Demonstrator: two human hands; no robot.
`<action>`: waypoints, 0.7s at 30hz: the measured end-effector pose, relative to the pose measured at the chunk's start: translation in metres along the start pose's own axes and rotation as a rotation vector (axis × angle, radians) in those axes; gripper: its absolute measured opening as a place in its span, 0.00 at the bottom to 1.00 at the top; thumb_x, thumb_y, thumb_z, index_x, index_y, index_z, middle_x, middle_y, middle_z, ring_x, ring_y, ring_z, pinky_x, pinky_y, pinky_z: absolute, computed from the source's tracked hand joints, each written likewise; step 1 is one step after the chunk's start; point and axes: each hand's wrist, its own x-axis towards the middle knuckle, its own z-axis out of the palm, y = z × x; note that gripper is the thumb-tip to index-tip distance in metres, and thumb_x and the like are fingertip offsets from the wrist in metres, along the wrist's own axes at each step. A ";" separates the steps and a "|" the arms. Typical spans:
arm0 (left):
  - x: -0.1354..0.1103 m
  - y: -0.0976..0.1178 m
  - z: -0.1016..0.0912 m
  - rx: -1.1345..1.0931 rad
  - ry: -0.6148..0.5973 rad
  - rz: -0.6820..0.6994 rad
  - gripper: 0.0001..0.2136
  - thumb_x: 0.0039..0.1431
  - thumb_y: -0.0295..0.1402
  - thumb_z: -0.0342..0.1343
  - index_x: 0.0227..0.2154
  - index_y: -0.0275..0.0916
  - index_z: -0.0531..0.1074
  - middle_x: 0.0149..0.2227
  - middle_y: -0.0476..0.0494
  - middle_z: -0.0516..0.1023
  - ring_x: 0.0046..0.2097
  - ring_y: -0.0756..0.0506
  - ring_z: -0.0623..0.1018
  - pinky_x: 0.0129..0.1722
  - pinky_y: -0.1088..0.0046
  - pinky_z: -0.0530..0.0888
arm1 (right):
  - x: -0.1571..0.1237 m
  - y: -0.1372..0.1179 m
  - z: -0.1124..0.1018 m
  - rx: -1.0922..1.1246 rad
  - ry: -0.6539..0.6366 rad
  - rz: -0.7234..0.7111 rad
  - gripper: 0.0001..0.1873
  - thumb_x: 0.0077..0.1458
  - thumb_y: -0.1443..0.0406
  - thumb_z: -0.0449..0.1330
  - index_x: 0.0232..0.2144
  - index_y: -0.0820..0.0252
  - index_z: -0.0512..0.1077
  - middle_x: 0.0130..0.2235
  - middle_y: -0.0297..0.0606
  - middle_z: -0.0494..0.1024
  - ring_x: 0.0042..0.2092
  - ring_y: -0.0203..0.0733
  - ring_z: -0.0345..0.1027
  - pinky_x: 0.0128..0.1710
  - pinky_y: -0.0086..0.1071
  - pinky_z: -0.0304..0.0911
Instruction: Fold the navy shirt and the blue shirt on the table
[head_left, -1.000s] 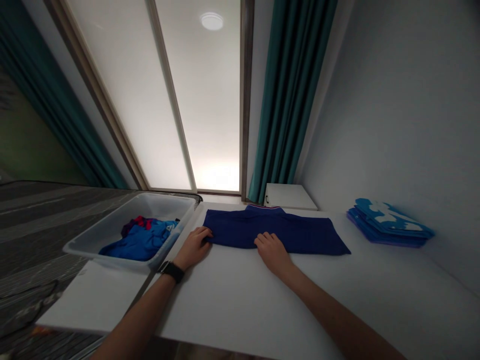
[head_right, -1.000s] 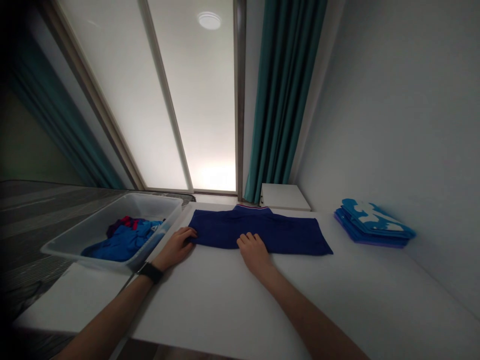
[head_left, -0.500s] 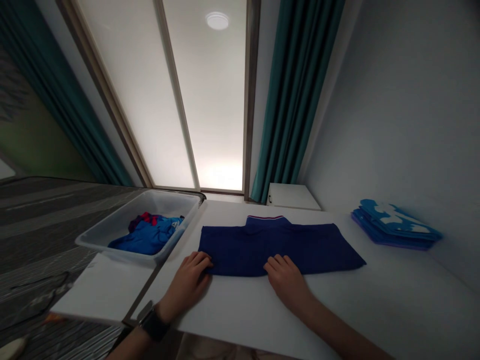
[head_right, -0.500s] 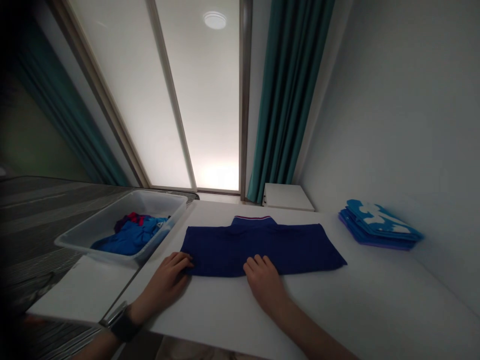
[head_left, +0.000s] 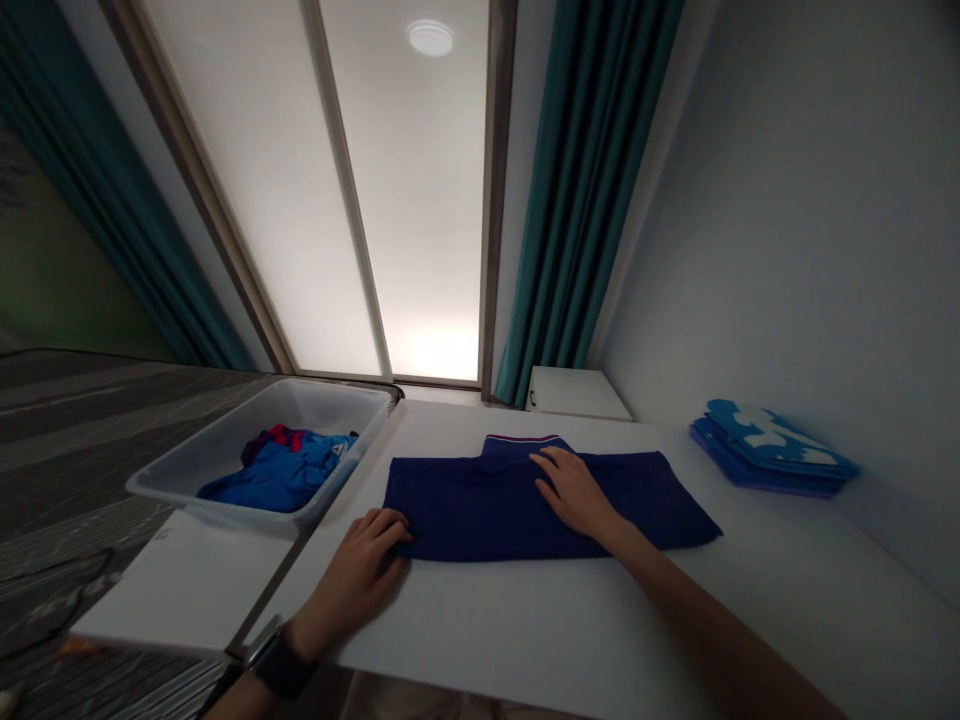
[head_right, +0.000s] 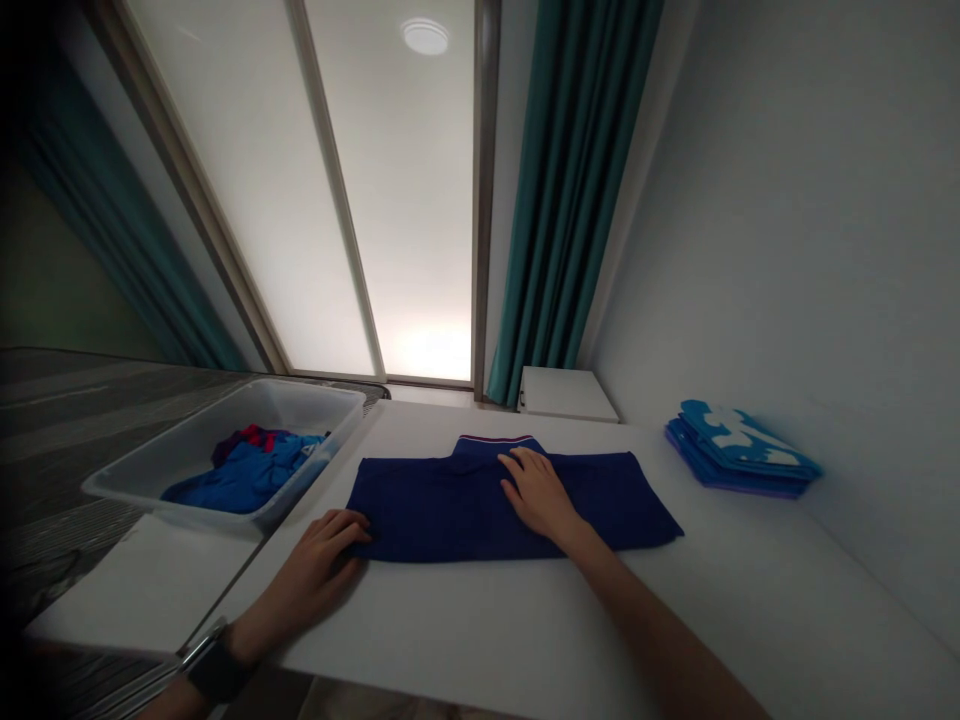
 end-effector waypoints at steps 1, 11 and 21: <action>0.000 0.000 0.000 -0.004 0.005 0.000 0.10 0.52 0.25 0.50 0.35 0.42 0.71 0.44 0.41 0.74 0.47 0.39 0.71 0.44 0.61 0.69 | 0.001 0.009 0.007 -0.025 -0.026 0.018 0.22 0.64 0.62 0.47 0.58 0.59 0.64 0.57 0.49 0.68 0.60 0.49 0.58 0.58 0.46 0.55; 0.001 0.009 0.002 -0.027 -0.035 0.022 0.10 0.53 0.24 0.50 0.36 0.42 0.71 0.44 0.42 0.74 0.48 0.40 0.71 0.46 0.62 0.68 | -0.023 0.029 0.021 -0.096 -0.105 0.099 0.27 0.67 0.55 0.41 0.63 0.57 0.58 0.62 0.46 0.64 0.64 0.45 0.54 0.64 0.47 0.47; 0.008 0.020 -0.012 -0.189 -0.109 0.026 0.11 0.63 0.32 0.45 0.42 0.44 0.71 0.46 0.42 0.74 0.48 0.41 0.72 0.49 0.61 0.69 | -0.036 0.031 0.010 -0.106 -0.036 0.127 0.23 0.65 0.58 0.44 0.59 0.57 0.63 0.58 0.47 0.68 0.61 0.51 0.58 0.62 0.49 0.50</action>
